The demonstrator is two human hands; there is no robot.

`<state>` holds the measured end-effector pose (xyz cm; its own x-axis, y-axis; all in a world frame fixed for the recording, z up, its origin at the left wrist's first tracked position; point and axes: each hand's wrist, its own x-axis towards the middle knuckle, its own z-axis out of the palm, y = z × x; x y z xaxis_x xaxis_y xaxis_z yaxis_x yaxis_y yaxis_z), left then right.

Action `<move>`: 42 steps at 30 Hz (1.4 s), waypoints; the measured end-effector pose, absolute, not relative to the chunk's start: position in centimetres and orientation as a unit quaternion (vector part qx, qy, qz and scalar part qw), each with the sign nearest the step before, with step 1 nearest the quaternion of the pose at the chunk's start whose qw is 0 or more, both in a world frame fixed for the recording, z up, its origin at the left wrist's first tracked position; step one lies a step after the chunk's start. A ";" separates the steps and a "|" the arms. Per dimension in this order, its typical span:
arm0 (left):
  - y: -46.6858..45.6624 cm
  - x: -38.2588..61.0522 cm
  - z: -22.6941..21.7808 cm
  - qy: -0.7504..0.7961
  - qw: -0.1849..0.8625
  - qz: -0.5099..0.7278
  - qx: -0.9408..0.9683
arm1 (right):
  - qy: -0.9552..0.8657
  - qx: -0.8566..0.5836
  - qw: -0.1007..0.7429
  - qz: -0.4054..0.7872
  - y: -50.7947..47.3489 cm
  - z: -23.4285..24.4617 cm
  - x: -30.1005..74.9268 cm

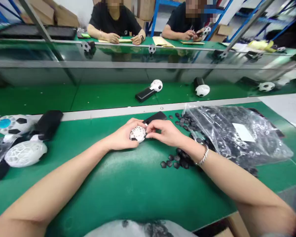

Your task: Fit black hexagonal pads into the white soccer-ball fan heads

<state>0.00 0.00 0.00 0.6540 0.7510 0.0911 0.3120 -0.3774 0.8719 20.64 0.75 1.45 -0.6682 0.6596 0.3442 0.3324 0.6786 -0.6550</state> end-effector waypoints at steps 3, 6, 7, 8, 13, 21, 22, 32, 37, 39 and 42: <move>0.2 -0.2 0.2 0.326 0.449 0.244 0.795 | -0.890 -0.228 0.293 0.264 1.5 1.3 20.8; 0.5 -0.3 0.4 0.314 0.458 0.234 0.798 | -0.895 -0.185 0.290 0.284 2.0 1.5 20.8; 0.7 -0.3 0.5 0.309 0.462 0.227 0.800 | -0.895 -0.176 0.285 0.294 2.1 1.7 20.8; 0.8 -0.4 0.6 0.305 0.466 0.219 0.801 | -0.895 -0.169 0.279 0.303 2.2 1.9 20.8; 1.0 -0.6 0.9 0.299 0.475 0.201 0.803 | -0.902 -0.169 0.283 0.279 2.3 1.8 20.6; -0.3 0.1 0.2 0.393 0.444 0.271 0.758 | -0.878 -0.165 0.314 0.320 1.9 1.2 20.5; -0.3 0.2 0.3 0.391 0.445 0.270 0.759 | -0.875 -0.164 0.313 0.331 1.9 1.3 20.5; -0.6 0.3 0.7 0.392 0.427 0.277 0.766 | -0.866 -0.220 0.334 0.301 1.3 1.2 19.8; -0.7 0.5 1.0 0.392 0.424 0.278 0.767 | -0.864 -0.244 0.311 0.313 1.1 1.3 19.7; -0.7 0.5 1.1 0.397 0.424 0.275 0.766 | -0.866 -0.244 0.306 0.310 1.0 1.2 19.7; -1.0 0.7 1.2 0.404 0.413 0.280 0.767 | -0.873 -0.240 0.310 0.290 0.9 1.1 19.7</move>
